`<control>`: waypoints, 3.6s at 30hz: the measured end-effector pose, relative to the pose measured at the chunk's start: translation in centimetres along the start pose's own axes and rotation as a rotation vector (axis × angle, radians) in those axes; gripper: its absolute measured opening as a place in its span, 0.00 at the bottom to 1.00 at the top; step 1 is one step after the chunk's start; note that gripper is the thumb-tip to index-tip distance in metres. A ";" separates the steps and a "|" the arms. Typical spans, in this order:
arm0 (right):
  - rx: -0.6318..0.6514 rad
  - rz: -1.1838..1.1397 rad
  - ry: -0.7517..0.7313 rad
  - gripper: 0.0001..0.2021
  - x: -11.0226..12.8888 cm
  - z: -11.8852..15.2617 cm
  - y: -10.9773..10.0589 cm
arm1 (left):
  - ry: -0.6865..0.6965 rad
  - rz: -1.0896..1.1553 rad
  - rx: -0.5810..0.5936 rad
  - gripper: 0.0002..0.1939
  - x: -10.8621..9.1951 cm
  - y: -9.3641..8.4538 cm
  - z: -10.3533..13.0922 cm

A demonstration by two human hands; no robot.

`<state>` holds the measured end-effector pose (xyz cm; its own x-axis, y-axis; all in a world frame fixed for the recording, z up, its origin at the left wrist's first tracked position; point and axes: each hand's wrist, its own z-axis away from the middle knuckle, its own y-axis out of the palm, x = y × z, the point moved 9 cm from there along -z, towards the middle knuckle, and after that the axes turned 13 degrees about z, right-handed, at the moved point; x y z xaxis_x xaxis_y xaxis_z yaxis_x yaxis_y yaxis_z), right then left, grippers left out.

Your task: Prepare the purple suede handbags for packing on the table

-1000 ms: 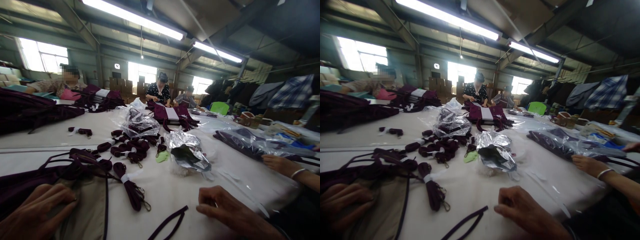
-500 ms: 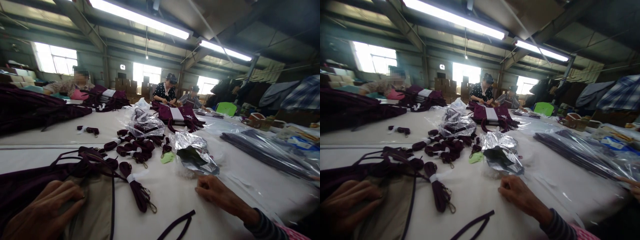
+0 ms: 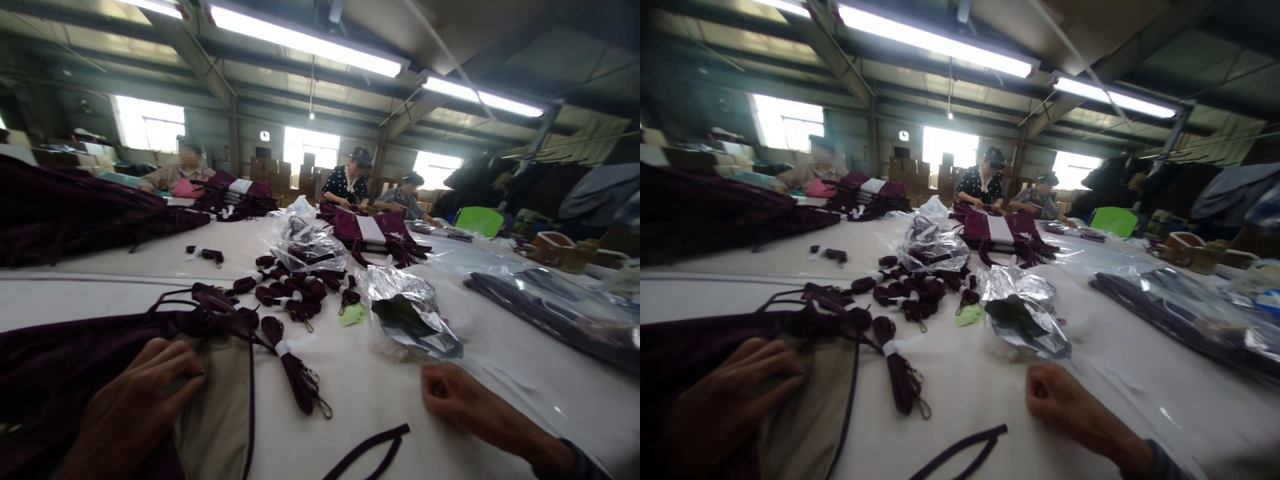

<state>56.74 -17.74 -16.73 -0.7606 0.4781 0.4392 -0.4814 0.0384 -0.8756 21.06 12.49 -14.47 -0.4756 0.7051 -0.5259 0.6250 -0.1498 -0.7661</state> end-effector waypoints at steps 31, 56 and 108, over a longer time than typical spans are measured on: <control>-0.044 0.386 -0.357 0.09 13.5 -3.6 0.8 | 0.005 0.039 0.047 0.08 -2.2 -0.4 0.3; 0.056 0.152 -0.401 0.08 16.3 -3.7 4.8 | -0.024 0.023 0.063 0.07 -2.6 -0.6 0.1; -0.356 0.271 -0.689 0.03 30.3 -7.6 10.3 | -0.110 0.213 -0.011 0.10 -1.9 -1.7 -0.1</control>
<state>32.04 3.78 -13.92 -0.9833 -0.1307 0.1269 -0.1639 0.3310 -0.9293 20.99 11.44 -12.14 -0.3966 0.5785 -0.7128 0.7249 -0.2791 -0.6298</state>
